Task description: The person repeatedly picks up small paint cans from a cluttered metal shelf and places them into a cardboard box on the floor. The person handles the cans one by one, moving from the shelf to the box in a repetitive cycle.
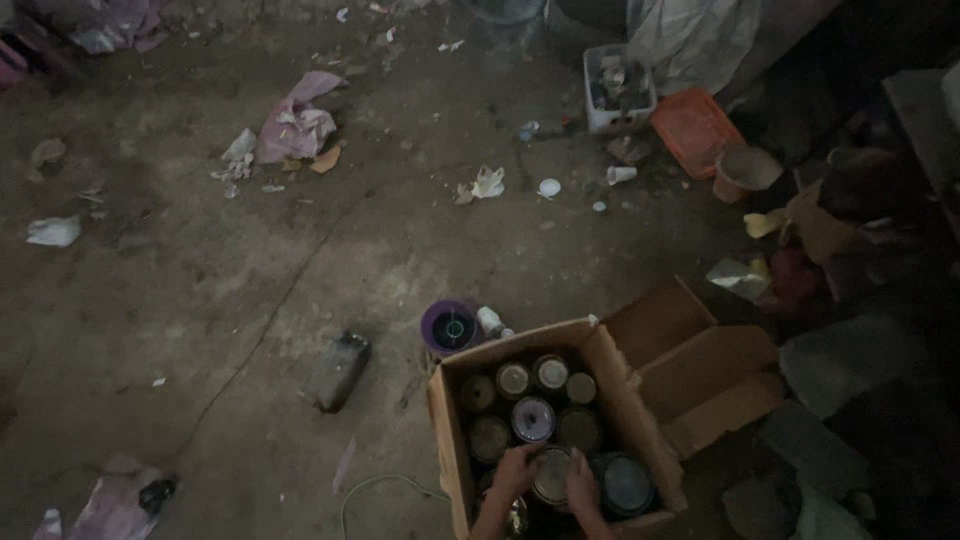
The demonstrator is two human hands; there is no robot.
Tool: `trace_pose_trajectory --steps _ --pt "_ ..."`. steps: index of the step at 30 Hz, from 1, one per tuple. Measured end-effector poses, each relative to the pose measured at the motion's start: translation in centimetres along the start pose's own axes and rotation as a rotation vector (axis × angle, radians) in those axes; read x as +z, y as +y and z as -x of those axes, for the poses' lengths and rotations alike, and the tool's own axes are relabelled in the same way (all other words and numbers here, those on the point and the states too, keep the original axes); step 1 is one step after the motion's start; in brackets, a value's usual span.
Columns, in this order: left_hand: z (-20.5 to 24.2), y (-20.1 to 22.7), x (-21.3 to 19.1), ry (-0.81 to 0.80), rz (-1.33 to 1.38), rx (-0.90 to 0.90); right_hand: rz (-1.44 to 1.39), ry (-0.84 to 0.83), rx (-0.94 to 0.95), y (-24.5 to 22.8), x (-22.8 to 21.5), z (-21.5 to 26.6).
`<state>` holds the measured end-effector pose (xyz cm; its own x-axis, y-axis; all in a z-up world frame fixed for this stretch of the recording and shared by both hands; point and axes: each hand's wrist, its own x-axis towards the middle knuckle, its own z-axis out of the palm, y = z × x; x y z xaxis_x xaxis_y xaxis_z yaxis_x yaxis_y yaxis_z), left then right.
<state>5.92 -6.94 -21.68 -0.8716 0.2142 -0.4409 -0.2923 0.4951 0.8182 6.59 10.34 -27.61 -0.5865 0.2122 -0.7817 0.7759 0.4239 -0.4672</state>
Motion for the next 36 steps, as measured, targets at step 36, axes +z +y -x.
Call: trace_pose_trajectory --steps 36 --pt "-4.6 48.9 34.9 -1.06 0.631 0.671 -0.85 0.851 -0.529 15.5 -58.6 22.3"
